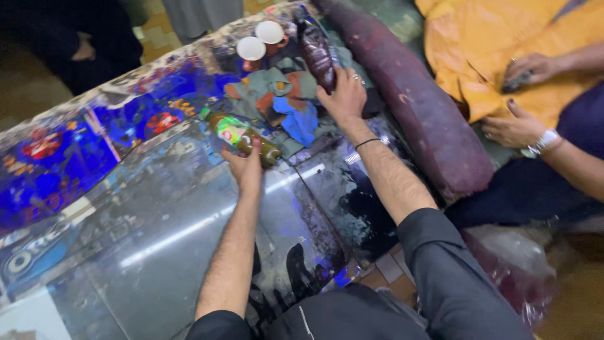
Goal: The person wipes a large reflective surface with a blue cloth, moving across different sections. The person then picks up two bottles and hands them to another person. Finally, the person handles a plastic-wrapped item on the floor.
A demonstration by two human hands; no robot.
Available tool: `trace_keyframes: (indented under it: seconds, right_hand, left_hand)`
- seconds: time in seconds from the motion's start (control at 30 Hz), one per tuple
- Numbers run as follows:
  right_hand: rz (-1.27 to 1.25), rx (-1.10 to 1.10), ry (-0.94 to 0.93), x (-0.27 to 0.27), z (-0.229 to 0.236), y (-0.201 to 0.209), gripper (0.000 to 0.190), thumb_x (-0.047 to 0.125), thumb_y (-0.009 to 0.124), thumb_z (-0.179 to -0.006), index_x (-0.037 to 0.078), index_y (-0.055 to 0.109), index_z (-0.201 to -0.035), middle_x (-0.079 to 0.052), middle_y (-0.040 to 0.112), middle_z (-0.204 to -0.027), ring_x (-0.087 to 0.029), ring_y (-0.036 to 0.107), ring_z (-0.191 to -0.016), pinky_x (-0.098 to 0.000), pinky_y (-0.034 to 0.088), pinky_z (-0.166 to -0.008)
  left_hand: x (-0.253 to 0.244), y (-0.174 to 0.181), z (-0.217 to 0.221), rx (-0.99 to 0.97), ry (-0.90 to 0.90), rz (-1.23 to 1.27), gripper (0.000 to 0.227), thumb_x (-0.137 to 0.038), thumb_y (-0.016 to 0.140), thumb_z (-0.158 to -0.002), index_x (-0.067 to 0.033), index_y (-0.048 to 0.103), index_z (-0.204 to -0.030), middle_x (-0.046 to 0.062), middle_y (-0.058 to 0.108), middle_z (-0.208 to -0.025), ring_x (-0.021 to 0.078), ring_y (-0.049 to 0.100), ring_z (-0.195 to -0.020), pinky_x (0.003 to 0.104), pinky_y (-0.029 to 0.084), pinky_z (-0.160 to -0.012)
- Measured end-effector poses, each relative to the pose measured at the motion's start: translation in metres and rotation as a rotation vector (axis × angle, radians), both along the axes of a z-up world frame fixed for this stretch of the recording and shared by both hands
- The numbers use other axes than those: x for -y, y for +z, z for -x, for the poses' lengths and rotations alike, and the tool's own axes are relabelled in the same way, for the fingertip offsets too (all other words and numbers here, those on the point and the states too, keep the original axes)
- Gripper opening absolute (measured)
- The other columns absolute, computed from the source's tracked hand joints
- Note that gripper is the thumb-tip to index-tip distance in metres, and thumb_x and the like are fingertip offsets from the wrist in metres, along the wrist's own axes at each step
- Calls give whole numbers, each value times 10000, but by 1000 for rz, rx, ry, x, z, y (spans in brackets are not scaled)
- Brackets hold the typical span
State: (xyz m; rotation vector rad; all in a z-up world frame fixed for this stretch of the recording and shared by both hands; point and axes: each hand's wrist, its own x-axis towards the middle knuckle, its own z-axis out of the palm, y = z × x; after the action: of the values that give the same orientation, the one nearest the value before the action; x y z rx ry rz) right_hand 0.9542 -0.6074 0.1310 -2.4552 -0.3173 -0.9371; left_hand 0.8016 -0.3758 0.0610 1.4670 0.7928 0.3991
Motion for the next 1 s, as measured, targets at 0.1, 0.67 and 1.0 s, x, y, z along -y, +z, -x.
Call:
trace_keyframes:
  seconds: [0.1, 0.67, 1.0]
  right_hand:
    - [-279, -75, 57, 18, 53, -4, 541, 333, 852, -797, 70, 635, -1216, -134, 638, -1091, -344, 649, -994, -467, 526, -826]
    - [-889, -416, 237, 96, 356, -103, 606, 106, 809, -842, 3, 497, -1351, -72, 679, -1159, -141, 635, -1060, -323, 512, -971]
    - [-1294, -603, 408, 60, 456, -132, 613, 16, 662, -941, 9, 385, -1488, -82, 581, -1389, -167, 555, -1294, -344, 425, -1130]
  left_hand:
    - [-7, 4, -17, -68, 1, -44, 1144, -393, 914, -721, -73, 204, -1560, 159, 629, -1210, 291, 698, -935, 396, 600, -588]
    - [49, -12, 165, 319, -826, 182, 753, -122, 929, -686, -37, 536, -1322, 78, 655, -1177, 190, 654, -1065, 353, 531, -974]
    - [83, -18, 211, 257, -1592, 663, 1000, -329, 942, -678, 17, 489, -1499, 80, 624, -1386, 194, 579, -1281, 355, 444, -1141]
